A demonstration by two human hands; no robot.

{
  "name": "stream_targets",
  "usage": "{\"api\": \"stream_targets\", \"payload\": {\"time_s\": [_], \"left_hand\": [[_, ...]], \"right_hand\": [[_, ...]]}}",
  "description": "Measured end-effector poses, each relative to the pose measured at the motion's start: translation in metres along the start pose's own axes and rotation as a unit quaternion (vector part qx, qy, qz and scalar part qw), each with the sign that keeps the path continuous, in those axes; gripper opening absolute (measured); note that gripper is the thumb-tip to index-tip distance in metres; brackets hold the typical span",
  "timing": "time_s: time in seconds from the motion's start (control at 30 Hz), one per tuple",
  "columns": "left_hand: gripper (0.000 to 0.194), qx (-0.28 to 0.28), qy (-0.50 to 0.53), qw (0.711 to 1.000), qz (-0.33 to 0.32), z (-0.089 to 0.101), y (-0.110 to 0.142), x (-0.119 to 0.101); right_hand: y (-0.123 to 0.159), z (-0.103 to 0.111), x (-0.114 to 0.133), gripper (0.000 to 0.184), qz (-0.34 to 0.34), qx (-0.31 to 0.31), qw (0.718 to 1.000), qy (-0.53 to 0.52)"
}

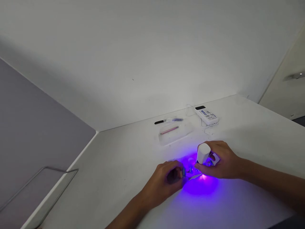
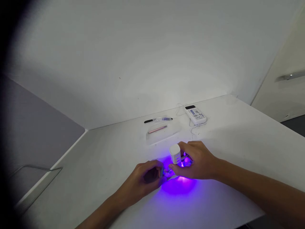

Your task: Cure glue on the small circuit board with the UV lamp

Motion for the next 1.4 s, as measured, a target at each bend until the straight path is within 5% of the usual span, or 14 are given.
{"api": "stream_targets", "payload": {"time_s": [1.4], "left_hand": [[0.005,0.003,-0.025,1.000,-0.012,0.0009,0.0000,-0.0024]], "right_hand": [[-0.0016,0.0005,0.0034,0.025,0.016,0.003,1.000,0.007]]}}
Point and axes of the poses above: each hand's wrist, its own y-axis away from the middle knuckle, its own z-axis out of the back of the hand, x = y × z, the point moved 2 cm from there along -y, towards the middle knuckle, and after that the axes turned 11 degrees about -z, right-handed, at the moved point
